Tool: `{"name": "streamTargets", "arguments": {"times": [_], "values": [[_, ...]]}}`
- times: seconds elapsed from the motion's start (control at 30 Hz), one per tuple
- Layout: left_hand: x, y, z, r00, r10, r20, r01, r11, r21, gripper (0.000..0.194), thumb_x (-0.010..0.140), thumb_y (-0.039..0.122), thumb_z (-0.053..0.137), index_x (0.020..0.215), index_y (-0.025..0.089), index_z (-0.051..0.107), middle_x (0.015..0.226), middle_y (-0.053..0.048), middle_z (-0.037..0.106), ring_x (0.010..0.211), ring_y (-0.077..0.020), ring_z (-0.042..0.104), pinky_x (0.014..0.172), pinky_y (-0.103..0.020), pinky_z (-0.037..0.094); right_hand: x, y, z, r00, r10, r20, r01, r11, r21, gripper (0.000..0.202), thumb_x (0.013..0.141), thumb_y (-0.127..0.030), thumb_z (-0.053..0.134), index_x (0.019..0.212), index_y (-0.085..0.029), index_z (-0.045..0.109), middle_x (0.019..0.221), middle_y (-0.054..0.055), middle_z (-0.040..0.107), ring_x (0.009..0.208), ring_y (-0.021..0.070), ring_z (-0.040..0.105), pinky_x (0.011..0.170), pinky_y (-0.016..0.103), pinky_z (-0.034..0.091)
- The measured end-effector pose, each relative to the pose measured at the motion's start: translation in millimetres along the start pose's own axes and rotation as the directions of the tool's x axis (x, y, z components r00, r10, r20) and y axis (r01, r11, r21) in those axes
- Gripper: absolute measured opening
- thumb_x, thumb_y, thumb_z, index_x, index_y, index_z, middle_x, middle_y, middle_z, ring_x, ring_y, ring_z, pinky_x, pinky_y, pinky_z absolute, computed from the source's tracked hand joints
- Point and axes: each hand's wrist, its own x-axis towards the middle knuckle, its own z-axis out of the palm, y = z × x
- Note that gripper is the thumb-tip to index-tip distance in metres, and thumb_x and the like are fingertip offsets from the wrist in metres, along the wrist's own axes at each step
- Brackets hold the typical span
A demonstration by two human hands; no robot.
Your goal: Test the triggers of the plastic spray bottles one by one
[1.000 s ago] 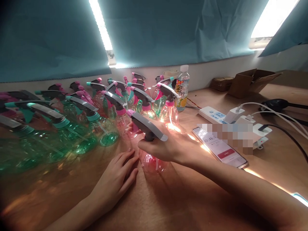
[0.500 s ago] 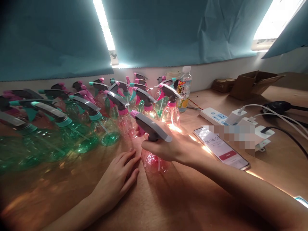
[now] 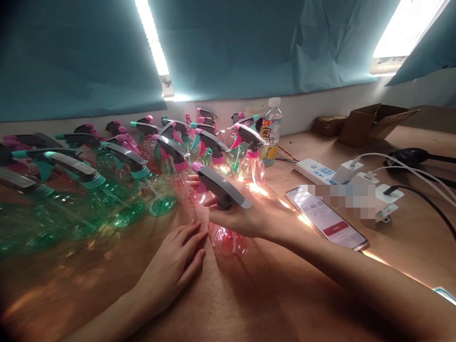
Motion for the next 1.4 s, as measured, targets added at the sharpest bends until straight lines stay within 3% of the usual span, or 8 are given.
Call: {"name": "streamTargets", "arguments": {"times": [0.17,0.37,0.53,0.83,1.1,1.23,1.4], "values": [[0,0,0.5,1.000,-0.008,0.008,0.008,1.000,0.000,0.035,0.095,0.020,0.046,0.126,0.013,0.059,0.132,-0.017,0.057,0.122,-0.0326,0.050,0.101,-0.054,0.044,-1,5,0,0.999,-0.029,0.015,0.029,0.999,0.018,0.070,0.067,-0.002,0.048,0.131,-0.027,0.054,0.125,0.003,0.065,0.115,0.0221,0.062,0.089,0.035,0.057],[0,1,0.2,1.000,-0.009,0.022,0.009,1.000,0.005,0.035,0.095,0.020,0.045,0.126,0.012,0.059,0.133,-0.017,0.055,0.123,-0.0325,0.049,0.102,-0.054,0.043,-2,7,-2,1.000,0.003,0.028,-0.003,1.000,-0.009,0.068,0.069,-0.001,0.049,0.132,-0.028,0.055,0.131,0.004,0.062,0.103,0.0214,0.068,0.085,0.035,0.058],[-1,1,0.6,1.000,-0.003,0.014,0.003,1.000,0.002,0.035,0.095,0.020,0.045,0.127,0.013,0.058,0.133,-0.017,0.056,0.123,-0.0323,0.050,0.102,-0.054,0.043,-4,10,-3,0.999,-0.014,0.037,0.016,0.998,-0.061,0.060,0.073,-0.004,0.052,0.129,-0.026,0.058,0.114,0.003,0.071,0.103,0.0208,0.068,0.089,0.036,0.056],[-1,0,1.1,1.000,-0.007,-0.004,0.007,1.000,-0.001,0.034,0.095,0.021,0.046,0.125,0.015,0.059,0.133,-0.016,0.056,0.123,-0.0325,0.051,0.101,-0.054,0.043,-3,4,-3,0.999,-0.019,0.043,0.021,0.999,-0.042,0.056,0.074,-0.005,0.051,0.125,-0.027,0.060,0.106,0.002,0.073,0.117,0.0216,0.061,0.090,0.035,0.054],[-1,1,0.9,1.000,-0.007,-0.012,0.006,1.000,-0.014,0.033,0.094,0.021,0.046,0.124,0.015,0.060,0.132,-0.016,0.057,0.122,-0.0324,0.051,0.101,-0.054,0.044,-8,19,-8,0.998,0.024,0.052,-0.012,0.976,-0.218,0.048,0.079,-0.013,0.053,0.125,-0.025,0.060,0.095,0.001,0.073,0.077,0.0165,0.066,0.079,0.034,0.055],[-1,1,0.9,1.000,-0.012,0.000,0.012,1.000,-0.008,0.035,0.095,0.021,0.046,0.127,0.014,0.059,0.133,-0.016,0.056,0.123,-0.0322,0.051,0.102,-0.053,0.043,-10,24,-10,0.999,0.047,0.019,-0.041,0.970,-0.240,0.047,0.078,-0.015,0.055,0.123,-0.026,0.061,0.085,0.000,0.071,0.074,0.0173,0.063,0.068,0.031,0.053],[-1,0,0.8,1.000,-0.005,-0.016,0.005,1.000,-0.012,0.033,0.094,0.021,0.046,0.125,0.015,0.060,0.132,-0.016,0.057,0.122,-0.0322,0.052,0.100,-0.053,0.045,-8,18,-8,0.997,0.073,0.012,-0.068,0.971,-0.228,0.047,0.073,-0.013,0.055,0.117,-0.028,0.063,0.074,-0.003,0.067,0.070,0.0169,0.063,0.065,0.030,0.051]]}}
